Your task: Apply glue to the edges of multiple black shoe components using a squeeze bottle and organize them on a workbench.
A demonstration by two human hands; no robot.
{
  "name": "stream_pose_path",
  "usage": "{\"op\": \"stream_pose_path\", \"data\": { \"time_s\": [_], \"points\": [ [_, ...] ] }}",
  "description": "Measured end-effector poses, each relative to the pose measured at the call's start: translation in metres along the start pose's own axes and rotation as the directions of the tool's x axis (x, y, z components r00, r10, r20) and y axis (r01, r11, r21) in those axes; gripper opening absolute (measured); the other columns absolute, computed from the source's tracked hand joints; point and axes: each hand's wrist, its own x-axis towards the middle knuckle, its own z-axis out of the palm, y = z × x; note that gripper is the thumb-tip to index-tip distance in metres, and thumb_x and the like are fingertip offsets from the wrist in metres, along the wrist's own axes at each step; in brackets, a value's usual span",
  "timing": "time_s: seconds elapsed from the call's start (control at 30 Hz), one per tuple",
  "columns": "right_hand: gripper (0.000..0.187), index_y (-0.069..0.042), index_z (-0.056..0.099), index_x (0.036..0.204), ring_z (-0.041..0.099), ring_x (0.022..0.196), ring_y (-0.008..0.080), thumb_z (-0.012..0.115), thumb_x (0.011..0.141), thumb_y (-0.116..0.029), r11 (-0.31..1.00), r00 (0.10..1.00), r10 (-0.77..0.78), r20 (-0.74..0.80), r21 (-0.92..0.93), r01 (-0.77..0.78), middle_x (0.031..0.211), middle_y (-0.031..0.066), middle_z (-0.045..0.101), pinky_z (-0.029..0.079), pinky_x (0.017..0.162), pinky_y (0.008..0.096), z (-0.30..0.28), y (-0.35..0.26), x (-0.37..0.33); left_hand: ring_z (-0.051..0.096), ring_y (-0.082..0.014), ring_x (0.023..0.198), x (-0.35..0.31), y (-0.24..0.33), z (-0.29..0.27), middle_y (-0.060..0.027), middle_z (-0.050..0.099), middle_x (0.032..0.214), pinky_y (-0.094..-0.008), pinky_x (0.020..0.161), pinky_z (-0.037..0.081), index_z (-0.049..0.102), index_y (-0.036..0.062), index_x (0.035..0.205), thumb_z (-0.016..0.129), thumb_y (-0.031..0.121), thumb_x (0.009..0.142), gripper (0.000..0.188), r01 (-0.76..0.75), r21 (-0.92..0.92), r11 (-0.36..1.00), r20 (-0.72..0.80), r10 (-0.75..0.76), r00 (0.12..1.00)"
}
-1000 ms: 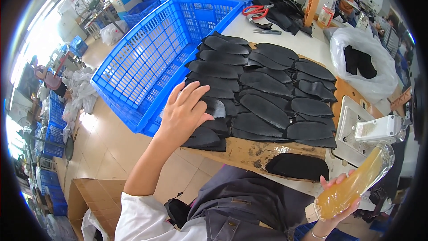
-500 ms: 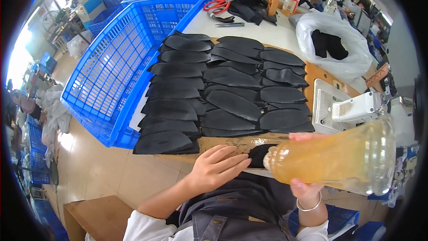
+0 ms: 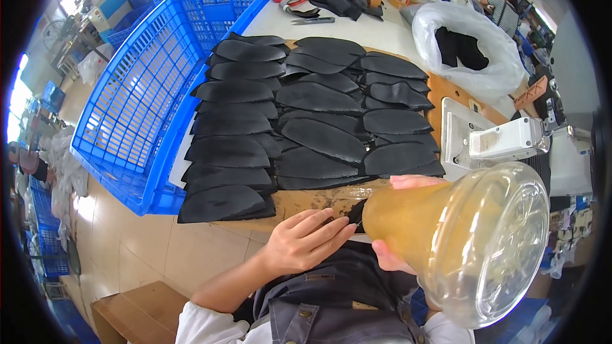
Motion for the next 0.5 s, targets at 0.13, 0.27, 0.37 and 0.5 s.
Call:
{"op": "stream_pose_path", "data": {
  "time_s": [0.13, 0.27, 0.37, 0.5],
  "points": [
    [0.064, 0.004, 0.044, 0.115, 0.056, 0.095, 0.0282, 0.072, 0.069, -0.030, 0.986, 0.989, -0.018, -0.147, -0.169, -0.007, 0.104, 0.0195, 0.054, 0.047, 0.083, 0.0376, -0.010, 0.014, -0.018, 0.060, -0.0181, 0.090, 0.001, 0.002, 0.005, -0.0011, 0.063, 0.101, -0.0293, 0.078, 0.053, 0.068, 0.0094, 0.101, 0.065, 0.010, 0.068, 0.033, -0.040, 0.048, 0.998, 0.011, 0.039, 0.999],
    [0.064, 0.005, 0.043, 0.118, 0.056, 0.097, 0.0272, 0.072, 0.071, -0.028, 0.979, 0.924, 0.185, -0.333, 0.148, -0.142, 0.107, 0.0194, 0.054, 0.048, 0.083, 0.0370, -0.011, 0.028, -0.043, 0.061, -0.0184, 0.089, -0.002, 0.000, 0.005, -0.0017, 0.064, 0.098, -0.0295, 0.077, 0.053, 0.069, 0.0089, 0.099, 0.065, 0.010, 0.069, 0.030, -0.029, 0.051, 0.998, -0.003, 0.030, 1.000],
    [0.063, 0.005, 0.042, 0.120, 0.056, 0.097, 0.0274, 0.072, 0.072, -0.023, 0.988, 0.818, 0.152, -0.556, 0.085, -0.126, 0.107, 0.0190, 0.055, 0.048, 0.084, 0.0368, -0.019, 0.036, -0.063, 0.061, -0.0186, 0.088, -0.001, 0.001, 0.005, -0.0020, 0.064, 0.097, -0.0294, 0.076, 0.053, 0.069, 0.0086, 0.098, 0.066, 0.010, 0.069, 0.029, -0.035, 0.054, 0.998, -0.013, 0.036, 0.999],
    [0.066, 0.005, 0.039, 0.124, 0.058, 0.098, 0.0284, 0.072, 0.072, -0.019, 0.981, 0.710, 0.181, -0.681, 0.069, -0.184, 0.109, 0.0199, 0.054, 0.048, 0.085, 0.0374, -0.030, 0.029, -0.073, 0.062, -0.0187, 0.086, 0.001, 0.002, 0.007, -0.0021, 0.065, 0.094, -0.0289, 0.075, 0.053, 0.069, 0.0084, 0.097, 0.066, 0.010, 0.069, 0.028, -0.036, 0.039, 0.999, -0.037, 0.038, 0.999]
  ]
}}
